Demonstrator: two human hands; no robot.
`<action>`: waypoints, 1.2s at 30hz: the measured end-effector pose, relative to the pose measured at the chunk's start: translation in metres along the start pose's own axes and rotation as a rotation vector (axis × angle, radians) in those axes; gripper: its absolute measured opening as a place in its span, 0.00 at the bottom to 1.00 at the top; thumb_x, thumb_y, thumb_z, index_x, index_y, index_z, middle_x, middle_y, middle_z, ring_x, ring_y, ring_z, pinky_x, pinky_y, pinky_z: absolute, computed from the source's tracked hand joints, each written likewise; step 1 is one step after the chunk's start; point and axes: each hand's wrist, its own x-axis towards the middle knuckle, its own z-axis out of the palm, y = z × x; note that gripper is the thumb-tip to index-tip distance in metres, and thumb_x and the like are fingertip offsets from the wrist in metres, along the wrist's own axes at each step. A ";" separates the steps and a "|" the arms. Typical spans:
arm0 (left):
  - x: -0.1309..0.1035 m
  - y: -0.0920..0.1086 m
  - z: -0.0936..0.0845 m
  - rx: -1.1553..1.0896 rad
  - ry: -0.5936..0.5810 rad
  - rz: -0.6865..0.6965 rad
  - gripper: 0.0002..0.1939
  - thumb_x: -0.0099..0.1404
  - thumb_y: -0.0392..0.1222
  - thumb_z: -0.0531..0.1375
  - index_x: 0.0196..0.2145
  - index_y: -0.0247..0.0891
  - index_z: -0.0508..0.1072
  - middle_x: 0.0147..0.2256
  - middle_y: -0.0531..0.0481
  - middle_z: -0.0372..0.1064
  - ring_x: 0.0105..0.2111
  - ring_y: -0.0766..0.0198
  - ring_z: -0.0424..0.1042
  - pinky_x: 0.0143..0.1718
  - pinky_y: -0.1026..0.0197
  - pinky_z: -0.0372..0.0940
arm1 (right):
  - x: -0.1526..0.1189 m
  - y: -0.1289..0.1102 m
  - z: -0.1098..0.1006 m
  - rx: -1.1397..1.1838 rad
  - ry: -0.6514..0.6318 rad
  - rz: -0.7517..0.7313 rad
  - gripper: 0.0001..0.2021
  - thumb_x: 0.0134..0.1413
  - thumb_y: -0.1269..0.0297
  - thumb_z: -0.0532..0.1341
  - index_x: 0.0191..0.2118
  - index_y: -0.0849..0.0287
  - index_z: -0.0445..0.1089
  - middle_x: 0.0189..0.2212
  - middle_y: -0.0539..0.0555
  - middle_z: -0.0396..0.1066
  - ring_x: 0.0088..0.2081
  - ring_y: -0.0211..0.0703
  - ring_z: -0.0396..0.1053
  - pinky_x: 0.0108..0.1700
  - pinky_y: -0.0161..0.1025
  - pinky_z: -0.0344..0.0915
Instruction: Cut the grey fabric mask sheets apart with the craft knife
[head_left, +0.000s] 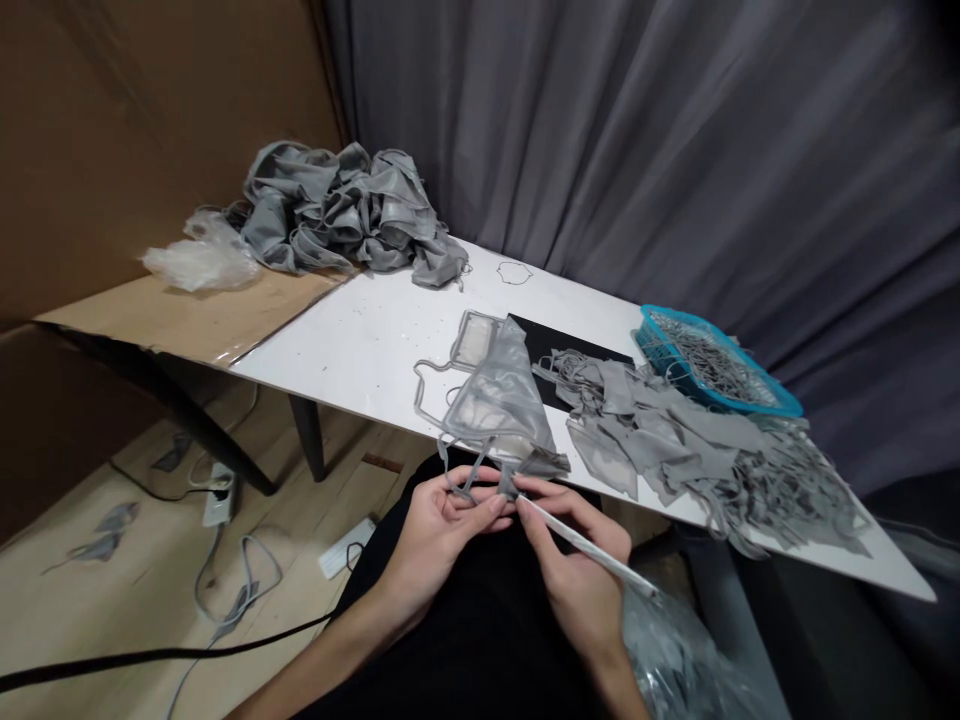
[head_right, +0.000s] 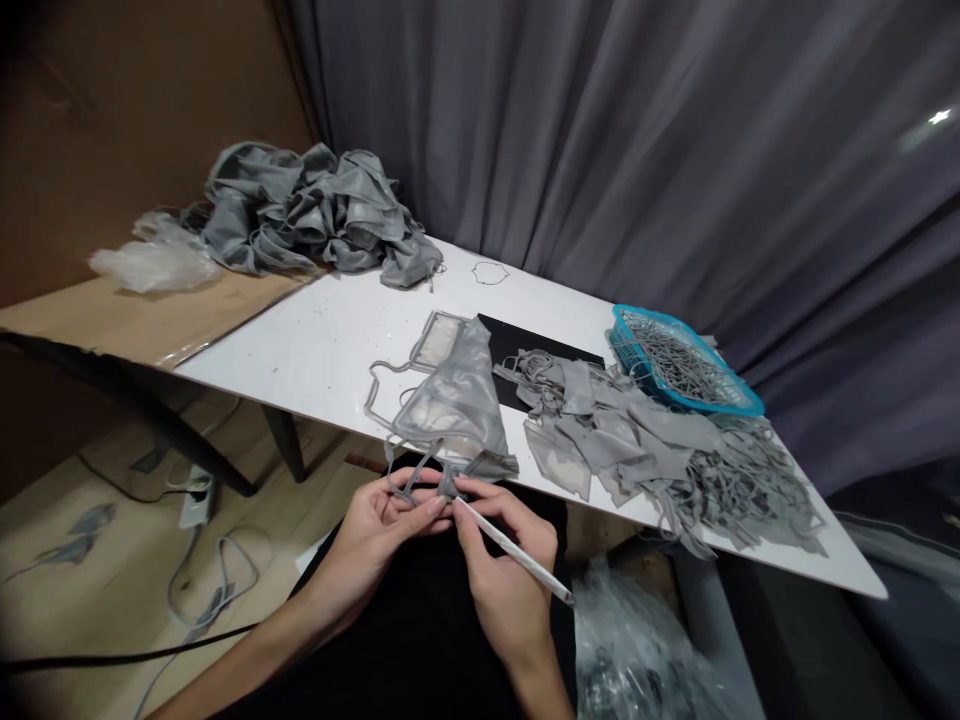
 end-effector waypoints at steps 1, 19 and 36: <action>0.000 0.001 0.001 0.004 -0.003 0.008 0.23 0.63 0.46 0.81 0.49 0.33 0.82 0.40 0.41 0.89 0.40 0.57 0.89 0.46 0.64 0.82 | 0.000 0.000 0.000 0.001 0.003 0.001 0.08 0.69 0.64 0.70 0.35 0.53 0.83 0.46 0.55 0.88 0.47 0.51 0.88 0.51 0.41 0.83; -0.001 0.006 0.004 0.070 0.016 0.076 0.21 0.63 0.48 0.81 0.47 0.33 0.83 0.38 0.43 0.88 0.40 0.55 0.89 0.47 0.62 0.83 | -0.003 0.000 0.001 -0.026 0.011 -0.002 0.08 0.69 0.64 0.71 0.35 0.53 0.84 0.47 0.57 0.88 0.46 0.54 0.88 0.52 0.44 0.84; -0.003 0.009 0.005 0.230 0.054 0.090 0.19 0.59 0.52 0.81 0.36 0.35 0.85 0.32 0.46 0.83 0.33 0.59 0.85 0.43 0.60 0.82 | -0.012 0.015 0.007 -0.286 0.083 -0.469 0.17 0.67 0.82 0.65 0.50 0.53 0.83 0.50 0.57 0.87 0.52 0.56 0.87 0.56 0.50 0.86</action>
